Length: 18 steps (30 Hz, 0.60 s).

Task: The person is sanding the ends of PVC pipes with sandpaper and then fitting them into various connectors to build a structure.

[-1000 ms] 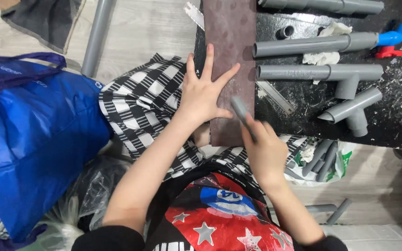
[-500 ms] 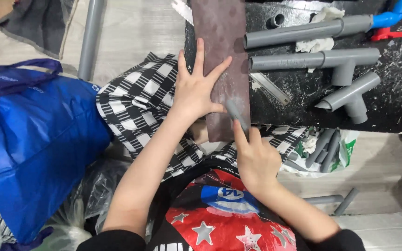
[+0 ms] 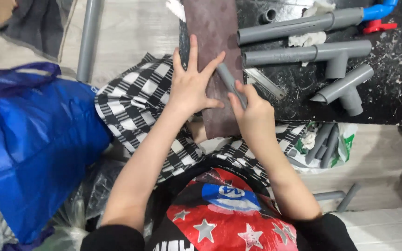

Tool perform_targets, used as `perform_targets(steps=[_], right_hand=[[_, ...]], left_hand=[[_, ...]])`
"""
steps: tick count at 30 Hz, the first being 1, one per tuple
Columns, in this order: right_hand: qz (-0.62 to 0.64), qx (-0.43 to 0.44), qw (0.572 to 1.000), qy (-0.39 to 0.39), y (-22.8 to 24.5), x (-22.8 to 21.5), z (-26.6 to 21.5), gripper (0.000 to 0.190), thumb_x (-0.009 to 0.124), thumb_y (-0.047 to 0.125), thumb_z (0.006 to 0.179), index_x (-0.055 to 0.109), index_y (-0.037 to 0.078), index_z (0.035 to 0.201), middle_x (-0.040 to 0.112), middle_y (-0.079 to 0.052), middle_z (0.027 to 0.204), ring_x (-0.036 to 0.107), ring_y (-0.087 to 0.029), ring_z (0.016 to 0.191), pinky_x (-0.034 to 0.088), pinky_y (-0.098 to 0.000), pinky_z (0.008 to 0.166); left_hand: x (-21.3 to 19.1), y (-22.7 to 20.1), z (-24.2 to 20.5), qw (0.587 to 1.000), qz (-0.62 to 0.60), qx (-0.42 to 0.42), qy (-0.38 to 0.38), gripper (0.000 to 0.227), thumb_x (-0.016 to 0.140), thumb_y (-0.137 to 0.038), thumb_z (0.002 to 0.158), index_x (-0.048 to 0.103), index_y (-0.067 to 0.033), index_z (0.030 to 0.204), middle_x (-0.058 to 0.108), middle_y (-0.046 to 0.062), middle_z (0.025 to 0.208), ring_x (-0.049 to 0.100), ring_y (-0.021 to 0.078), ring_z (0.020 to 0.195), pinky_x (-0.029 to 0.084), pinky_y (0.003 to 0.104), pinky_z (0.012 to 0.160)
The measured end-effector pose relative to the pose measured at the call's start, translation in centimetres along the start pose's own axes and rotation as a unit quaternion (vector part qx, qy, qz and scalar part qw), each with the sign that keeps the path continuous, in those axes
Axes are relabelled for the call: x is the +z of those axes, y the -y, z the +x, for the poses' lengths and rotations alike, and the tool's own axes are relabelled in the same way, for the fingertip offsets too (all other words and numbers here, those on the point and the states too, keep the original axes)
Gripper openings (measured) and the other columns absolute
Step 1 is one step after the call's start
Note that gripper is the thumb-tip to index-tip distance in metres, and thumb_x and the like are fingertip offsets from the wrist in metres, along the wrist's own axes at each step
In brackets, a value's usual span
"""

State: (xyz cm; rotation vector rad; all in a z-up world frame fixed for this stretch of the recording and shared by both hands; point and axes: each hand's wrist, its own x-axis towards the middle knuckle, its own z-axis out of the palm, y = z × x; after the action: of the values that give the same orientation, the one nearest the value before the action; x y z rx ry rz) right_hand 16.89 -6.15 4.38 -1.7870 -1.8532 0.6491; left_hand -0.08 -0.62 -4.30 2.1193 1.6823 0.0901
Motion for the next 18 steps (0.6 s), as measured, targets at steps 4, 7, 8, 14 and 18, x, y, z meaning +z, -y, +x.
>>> perform_targets(steps=[4, 7, 8, 14, 18], right_hand=[[-0.032, 0.064, 0.996, 0.055, 0.8, -1.9, -3.6, 0.023, 0.073, 0.010, 0.092, 0.068, 0.005, 0.113, 0.071, -0.014, 0.069, 0.066, -0.027, 0.050, 0.048, -0.0412, 0.048], [0.011, 0.087, 0.994, 0.061, 0.0, -1.1, -2.1, 0.022, 0.072, 0.014, 0.094, 0.067, 0.001, 0.111, 0.078, -0.018, 0.094, 0.074, -0.029, 0.063, 0.053, -0.0403, 0.053], [0.019, 0.071, 0.997, 0.031, 0.1, -0.6, -1.3, 0.023, 0.073, 0.012, 0.093, 0.066, 0.000, 0.111, 0.078, -0.016, 0.101, 0.074, -0.029, 0.068, 0.054, -0.0394, 0.058], [0.025, 0.082, 0.994, 0.066, -0.7, -1.7, -3.2, 0.022, 0.071, 0.011, 0.094, 0.066, 0.000, 0.112, 0.076, -0.015, 0.099, 0.073, -0.025, 0.069, 0.054, -0.0360, 0.058], [0.136, 0.129, 0.980, 0.068, -1.3, -0.5, -0.3, 0.021, 0.070, 0.010, 0.094, 0.069, -0.002, 0.112, 0.068, -0.006, 0.071, 0.055, -0.012, 0.056, 0.046, -0.0264, 0.052]], left_hand=[[-0.3, -0.3, 0.2, 1.000, -0.011, -0.010, 0.017, 0.135, 0.102, -0.057, 0.043, 0.034, -0.0502, 0.159, -0.016, 0.017, 0.164, 0.004, 0.0673, 0.143, 0.035, 0.069, 0.113], [-0.2, -0.4, -0.1, 1.000, -0.015, -0.012, 0.018, 0.133, 0.102, -0.059, 0.043, 0.036, -0.0494, 0.158, -0.012, 0.017, 0.165, 0.007, 0.0670, 0.143, 0.033, 0.070, 0.113], [-0.1, -0.3, -0.2, 1.000, -0.009, -0.009, 0.011, 0.133, 0.102, -0.060, 0.043, 0.035, -0.0503, 0.158, -0.014, 0.016, 0.165, 0.007, 0.0667, 0.143, 0.033, 0.070, 0.113], [-1.1, -0.7, 0.1, 0.999, -0.029, -0.022, 0.035, 0.133, 0.104, -0.056, 0.043, 0.036, -0.0507, 0.157, -0.013, 0.015, 0.166, 0.006, 0.0679, 0.144, 0.033, 0.073, 0.111], [-0.6, -0.4, -0.2, 1.000, -0.020, -0.009, 0.007, 0.132, 0.103, -0.055, 0.042, 0.039, -0.0504, 0.157, -0.012, 0.016, 0.165, 0.006, 0.0670, 0.143, 0.033, 0.072, 0.112]])
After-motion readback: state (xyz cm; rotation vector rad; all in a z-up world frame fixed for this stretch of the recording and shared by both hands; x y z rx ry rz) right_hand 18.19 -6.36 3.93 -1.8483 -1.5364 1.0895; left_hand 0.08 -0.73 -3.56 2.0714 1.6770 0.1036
